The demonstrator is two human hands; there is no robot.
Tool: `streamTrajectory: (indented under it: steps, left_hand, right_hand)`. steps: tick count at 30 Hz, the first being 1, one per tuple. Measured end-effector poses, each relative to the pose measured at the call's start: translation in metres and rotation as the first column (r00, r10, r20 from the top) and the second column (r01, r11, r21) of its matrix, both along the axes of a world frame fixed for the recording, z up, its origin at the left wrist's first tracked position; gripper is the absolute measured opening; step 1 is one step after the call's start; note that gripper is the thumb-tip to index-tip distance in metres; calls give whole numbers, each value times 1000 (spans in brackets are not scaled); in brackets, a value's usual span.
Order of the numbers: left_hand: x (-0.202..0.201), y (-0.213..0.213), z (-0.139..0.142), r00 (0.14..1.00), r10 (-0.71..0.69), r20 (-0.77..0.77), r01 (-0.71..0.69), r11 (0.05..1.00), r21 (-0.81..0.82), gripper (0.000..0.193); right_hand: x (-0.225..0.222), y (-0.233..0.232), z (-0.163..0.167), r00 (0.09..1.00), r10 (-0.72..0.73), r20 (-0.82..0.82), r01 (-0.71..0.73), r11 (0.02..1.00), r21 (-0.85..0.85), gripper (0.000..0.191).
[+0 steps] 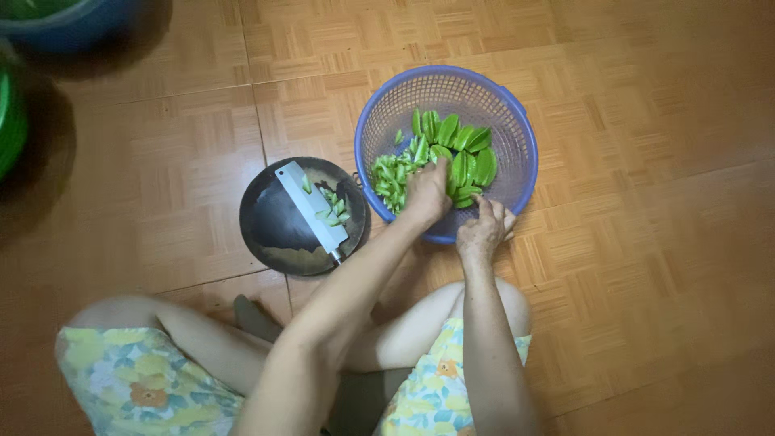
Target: The person sits on the floor and uses a knife to chop green vegetables on a round cutting board. The chopped pieces are transferred into a blue colander. A green basket with whole fruits is visible nearby.
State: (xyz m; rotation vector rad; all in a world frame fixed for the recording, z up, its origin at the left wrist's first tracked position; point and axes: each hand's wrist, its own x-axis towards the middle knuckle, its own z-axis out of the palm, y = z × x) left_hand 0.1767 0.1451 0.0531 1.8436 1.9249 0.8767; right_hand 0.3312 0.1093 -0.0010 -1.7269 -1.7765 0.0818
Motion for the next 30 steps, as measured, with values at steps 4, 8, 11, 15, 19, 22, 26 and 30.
streamTrajectory:
  steps: [4,8,11,15,19,22,26,30]
  left_hand:
    - [-37,-13,8,886,51,460,-70,997,24,61]
    - [-81,-38,12,496,39,868,6,999,-49,56]
    - [-111,-69,15,256,61,965,65,995,-80,53]
    - [-147,-105,22,324,164,932,-4,985,-172,53]
    - [-189,-136,15,598,312,738,-217,950,-226,48]
    - [-216,-150,-5,586,450,673,-364,889,-278,43]
    - [-234,-150,-35,750,570,337,-454,813,-363,45]
    - [-226,-143,-41,836,536,115,-511,838,-190,49]
  right_hand:
    - [-7,-2,12,998,-53,22,54,998,-34,43]
    - [-23,-16,41,996,-11,92,1,994,111,45]
    - [-46,-34,63,990,100,101,-119,971,207,48]
    - [-93,-68,80,931,331,155,-355,921,160,48]
    - [-128,-116,84,821,569,47,-554,814,-175,59]
    - [-141,-124,78,793,606,-60,-580,721,-381,78]
    - [-144,-123,60,754,601,-267,-650,620,-439,93]
    - [-136,-121,52,797,563,-220,-597,677,-430,72]
